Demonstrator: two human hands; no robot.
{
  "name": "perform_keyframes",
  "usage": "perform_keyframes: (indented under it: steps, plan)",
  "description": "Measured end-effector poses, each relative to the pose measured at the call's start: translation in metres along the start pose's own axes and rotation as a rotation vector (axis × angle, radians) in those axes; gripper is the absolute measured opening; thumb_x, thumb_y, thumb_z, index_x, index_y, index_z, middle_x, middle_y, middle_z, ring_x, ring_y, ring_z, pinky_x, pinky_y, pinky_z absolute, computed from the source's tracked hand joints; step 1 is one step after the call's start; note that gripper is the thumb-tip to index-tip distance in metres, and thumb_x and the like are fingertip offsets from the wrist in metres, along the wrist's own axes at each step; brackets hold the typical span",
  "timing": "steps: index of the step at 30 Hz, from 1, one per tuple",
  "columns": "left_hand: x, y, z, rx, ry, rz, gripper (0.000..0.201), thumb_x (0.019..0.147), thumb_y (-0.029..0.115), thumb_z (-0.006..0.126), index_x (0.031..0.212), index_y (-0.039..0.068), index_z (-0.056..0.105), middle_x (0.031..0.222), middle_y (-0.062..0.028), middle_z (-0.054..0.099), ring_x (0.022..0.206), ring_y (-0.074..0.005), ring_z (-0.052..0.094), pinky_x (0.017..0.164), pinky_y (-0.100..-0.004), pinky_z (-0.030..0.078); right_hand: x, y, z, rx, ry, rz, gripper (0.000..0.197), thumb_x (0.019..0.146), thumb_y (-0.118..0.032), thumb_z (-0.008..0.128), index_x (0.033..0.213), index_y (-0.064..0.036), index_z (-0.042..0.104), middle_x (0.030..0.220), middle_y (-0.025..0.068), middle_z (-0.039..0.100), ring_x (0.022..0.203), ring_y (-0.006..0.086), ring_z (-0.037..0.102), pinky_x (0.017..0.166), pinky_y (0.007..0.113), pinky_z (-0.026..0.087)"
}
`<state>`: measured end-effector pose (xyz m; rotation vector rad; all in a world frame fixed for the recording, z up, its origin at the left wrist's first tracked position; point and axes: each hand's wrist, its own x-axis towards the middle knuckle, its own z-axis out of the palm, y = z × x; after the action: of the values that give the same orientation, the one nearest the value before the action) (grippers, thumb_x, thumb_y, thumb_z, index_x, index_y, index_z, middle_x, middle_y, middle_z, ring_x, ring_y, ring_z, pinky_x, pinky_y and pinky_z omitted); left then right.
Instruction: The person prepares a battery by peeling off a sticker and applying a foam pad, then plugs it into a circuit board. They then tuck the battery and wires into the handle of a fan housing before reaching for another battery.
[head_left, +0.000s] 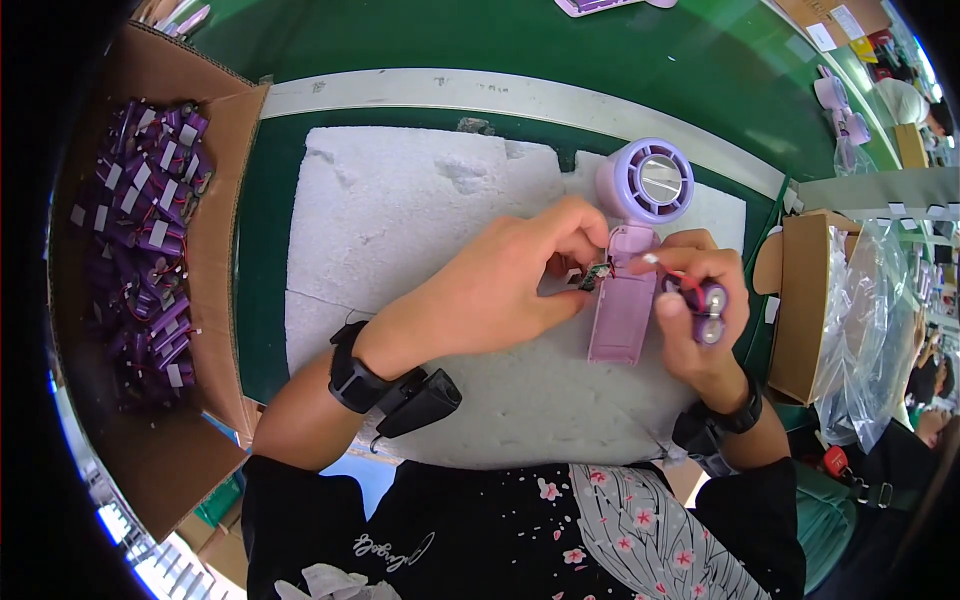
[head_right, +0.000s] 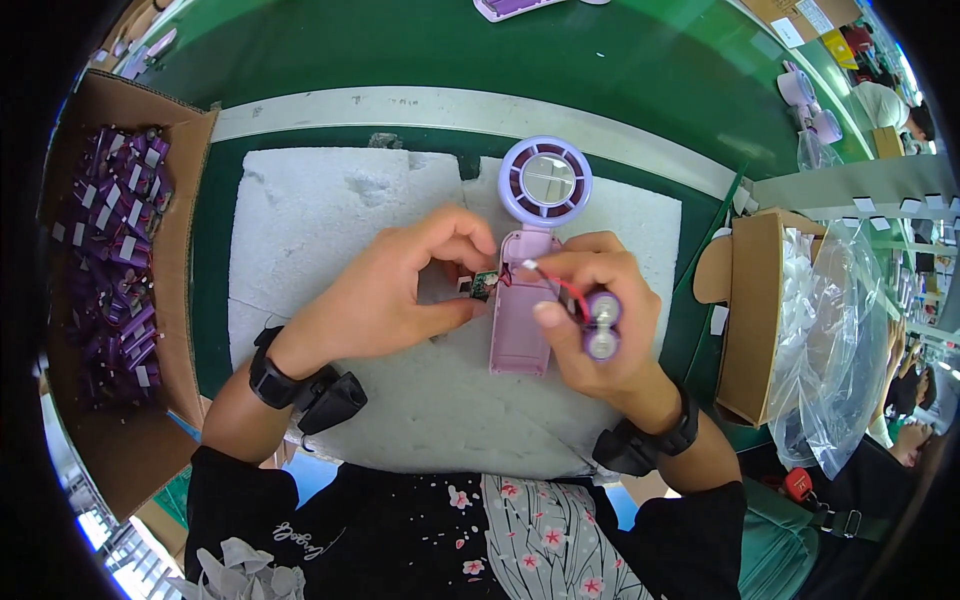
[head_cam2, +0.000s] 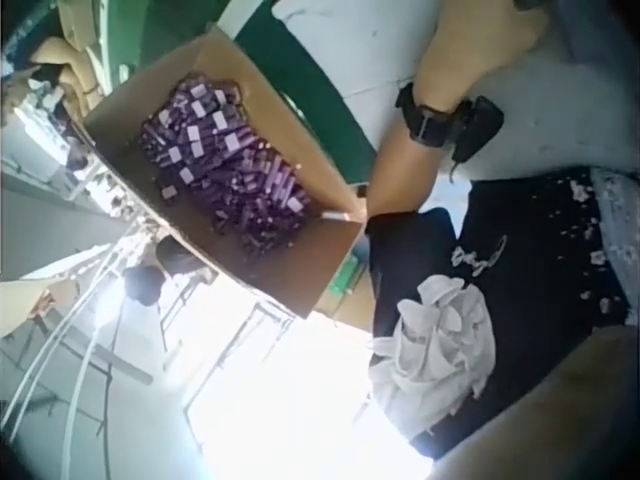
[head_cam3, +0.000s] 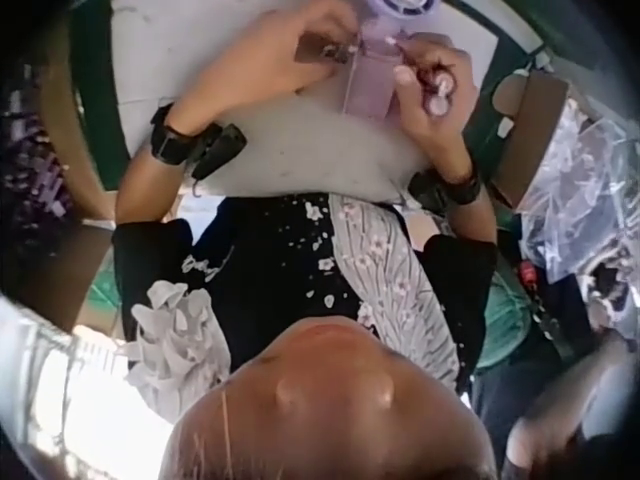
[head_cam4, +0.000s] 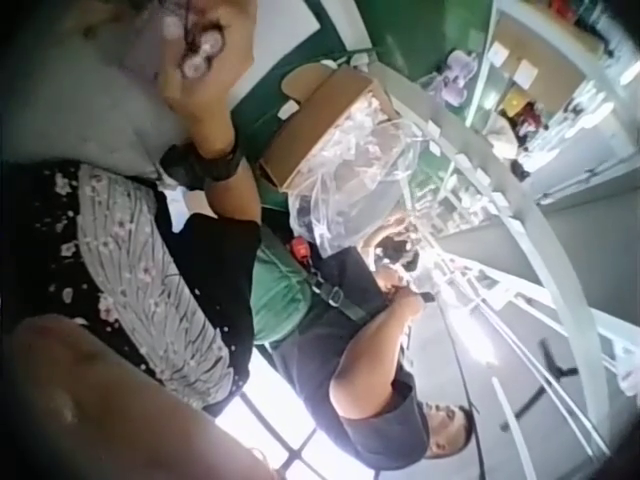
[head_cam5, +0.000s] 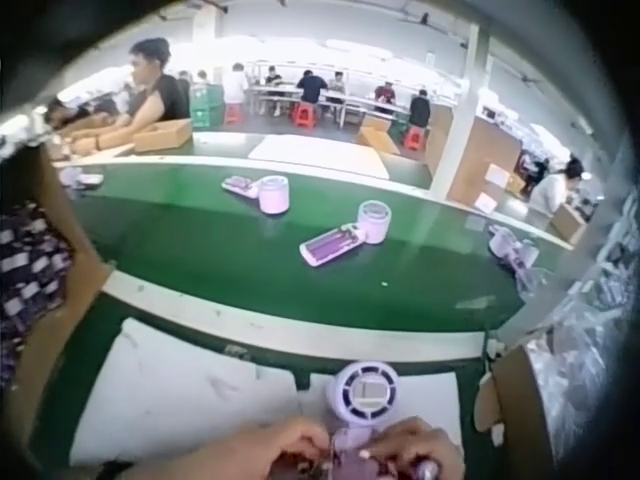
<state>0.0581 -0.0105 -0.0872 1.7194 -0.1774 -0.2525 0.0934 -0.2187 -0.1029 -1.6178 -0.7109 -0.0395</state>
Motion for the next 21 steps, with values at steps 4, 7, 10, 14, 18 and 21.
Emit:
perform_keyframes:
  steps: [4,7,10,14,18,21]
  plan:
    - [-0.001,-0.005,0.000,0.071,-0.024,0.073,0.034,0.071,-0.006,0.070,0.103,0.005,0.064,0.095,-0.0075,0.067,0.082,-0.0190,0.063,0.075,-0.0310,0.051,-0.002,0.004,-0.007,0.007,0.033,-0.047,0.033,0.068,0.001,0.078,0.078,-0.0068,0.047,0.085,0.0114,0.066,0.078,0.0253,0.057,0.067,0.031,0.047]
    - [0.001,-0.007,-0.003,0.167,-0.040,0.181,0.032,0.072,-0.006,0.070,0.102,0.005,0.064,0.095,-0.0072,0.067,0.081,-0.0185,0.063,0.074,-0.0306,0.051,0.002,0.005,-0.007,-0.153,-0.051,-0.104,0.035,0.066,0.001,0.079,0.078,-0.0072,0.047,0.087,0.0108,0.066,0.078,0.0257,0.057,0.066,0.031,0.048]
    - [0.001,-0.006,-0.002,0.193,-0.035,0.226,0.031,0.073,-0.006,0.070,0.102,0.005,0.065,0.094,-0.0069,0.067,0.082,-0.0185,0.064,0.074,-0.0305,0.052,0.007,0.004,-0.002,-0.315,-0.156,-0.133,0.036,0.064,0.002,0.080,0.078,-0.0072,0.048,0.088,0.0098,0.066,0.077,0.0260,0.057,0.064,0.032,0.048]
    - [0.000,-0.005,-0.001,0.146,-0.010,0.191,0.032,0.073,-0.006,0.070,0.103,0.005,0.065,0.094,-0.0068,0.067,0.084,-0.0189,0.065,0.074,-0.0305,0.052,0.006,0.002,0.001,-0.476,-0.147,-0.226,0.035,0.062,0.003,0.080,0.079,-0.0070,0.051,0.087,0.0074,0.066,0.077,0.0258,0.057,0.063,0.034,0.048]
    - [-0.001,-0.005,0.000,0.128,-0.020,0.167,0.034,0.072,-0.006,0.071,0.104,0.005,0.066,0.093,-0.0073,0.067,0.085,-0.0195,0.065,0.074,-0.0303,0.053,0.007,-0.002,0.002,-0.511,-0.134,-0.233,0.033,0.061,0.005,0.078,0.081,-0.0065,0.054,0.084,0.0059,0.065,0.076,0.0252,0.058,0.061,0.033,0.048]
    - [0.000,-0.005,0.000,0.124,-0.023,0.187,0.035,0.073,-0.006,0.070,0.105,0.005,0.065,0.095,-0.0078,0.067,0.085,-0.0203,0.066,0.073,-0.0297,0.054,0.007,-0.001,0.002,-0.508,-0.112,-0.240,0.033,0.061,0.005,0.078,0.081,-0.0061,0.055,0.081,0.0054,0.064,0.073,0.0251,0.058,0.059,0.032,0.048]
